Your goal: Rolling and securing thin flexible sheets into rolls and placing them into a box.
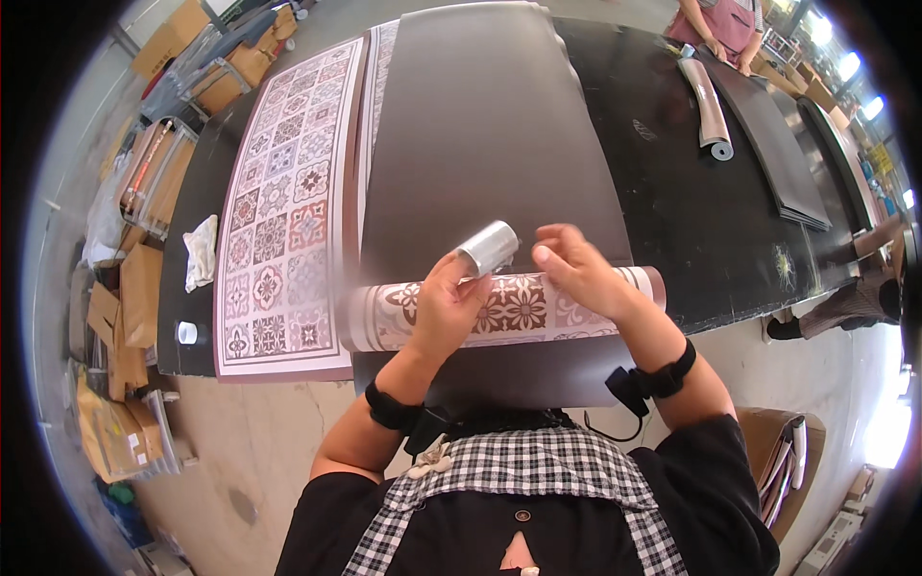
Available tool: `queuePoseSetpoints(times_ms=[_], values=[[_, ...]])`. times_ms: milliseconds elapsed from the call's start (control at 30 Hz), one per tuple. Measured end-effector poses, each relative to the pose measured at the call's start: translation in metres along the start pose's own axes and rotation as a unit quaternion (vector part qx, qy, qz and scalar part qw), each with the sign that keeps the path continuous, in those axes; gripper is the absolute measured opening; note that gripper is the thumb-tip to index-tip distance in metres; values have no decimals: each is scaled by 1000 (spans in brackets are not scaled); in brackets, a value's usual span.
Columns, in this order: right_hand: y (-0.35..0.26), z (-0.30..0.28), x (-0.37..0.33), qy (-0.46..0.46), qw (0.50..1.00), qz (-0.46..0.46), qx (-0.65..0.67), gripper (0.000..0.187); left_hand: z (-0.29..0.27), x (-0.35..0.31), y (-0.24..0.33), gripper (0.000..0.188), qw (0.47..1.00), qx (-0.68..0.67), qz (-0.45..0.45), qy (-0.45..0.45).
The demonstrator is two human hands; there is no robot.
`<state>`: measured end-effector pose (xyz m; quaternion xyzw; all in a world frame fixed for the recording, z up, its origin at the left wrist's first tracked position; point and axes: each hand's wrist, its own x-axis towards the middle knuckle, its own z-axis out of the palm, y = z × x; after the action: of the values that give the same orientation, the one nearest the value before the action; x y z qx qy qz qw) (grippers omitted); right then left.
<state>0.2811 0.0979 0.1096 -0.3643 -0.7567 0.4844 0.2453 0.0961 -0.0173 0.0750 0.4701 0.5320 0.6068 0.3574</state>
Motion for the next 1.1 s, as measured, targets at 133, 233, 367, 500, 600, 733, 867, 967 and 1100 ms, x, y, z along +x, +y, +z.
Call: queuePoseSetpoints(times_ms=[133, 233, 367, 500, 600, 733, 867, 967, 1100], values=[[0, 24, 25, -113, 933, 154, 305, 70, 0, -1, -7, 33, 998, -41, 57, -11], [-10, 28, 32, -64, 922, 156, 348, 65, -13, 1, -15, 36, 995, 23, 88, -35], [-4, 20, 34, -139, 966, -12, 218, 64, -3, 2, -22, 54, 985, -169, 46, 14], [-16, 8, 35, -116, 984, -6, 132, 48, -3, 3, -13, 66, 987, -156, 22, -30], [-4, 2, 38, -183, 967, 3, 179, 31, -4, 4, -20, 63, 992, -104, 56, -46], [-2, -1, 54, -171, 939, 29, 296, 16, -17, 3, -7, 37, 988, 85, 8, -127], [20, 15, 95, -184, 983, 2, -2, 15, -14, -21, 20, 33, 904, -287, -274, -161], [54, 36, 112, -361, 862, -28, -356, 26, -12, -54, 7, 42, 910, -199, -278, -235], [53, 42, 92, -388, 806, -49, -444, 29, -3, -49, 8, 42, 924, -181, -285, -181]])
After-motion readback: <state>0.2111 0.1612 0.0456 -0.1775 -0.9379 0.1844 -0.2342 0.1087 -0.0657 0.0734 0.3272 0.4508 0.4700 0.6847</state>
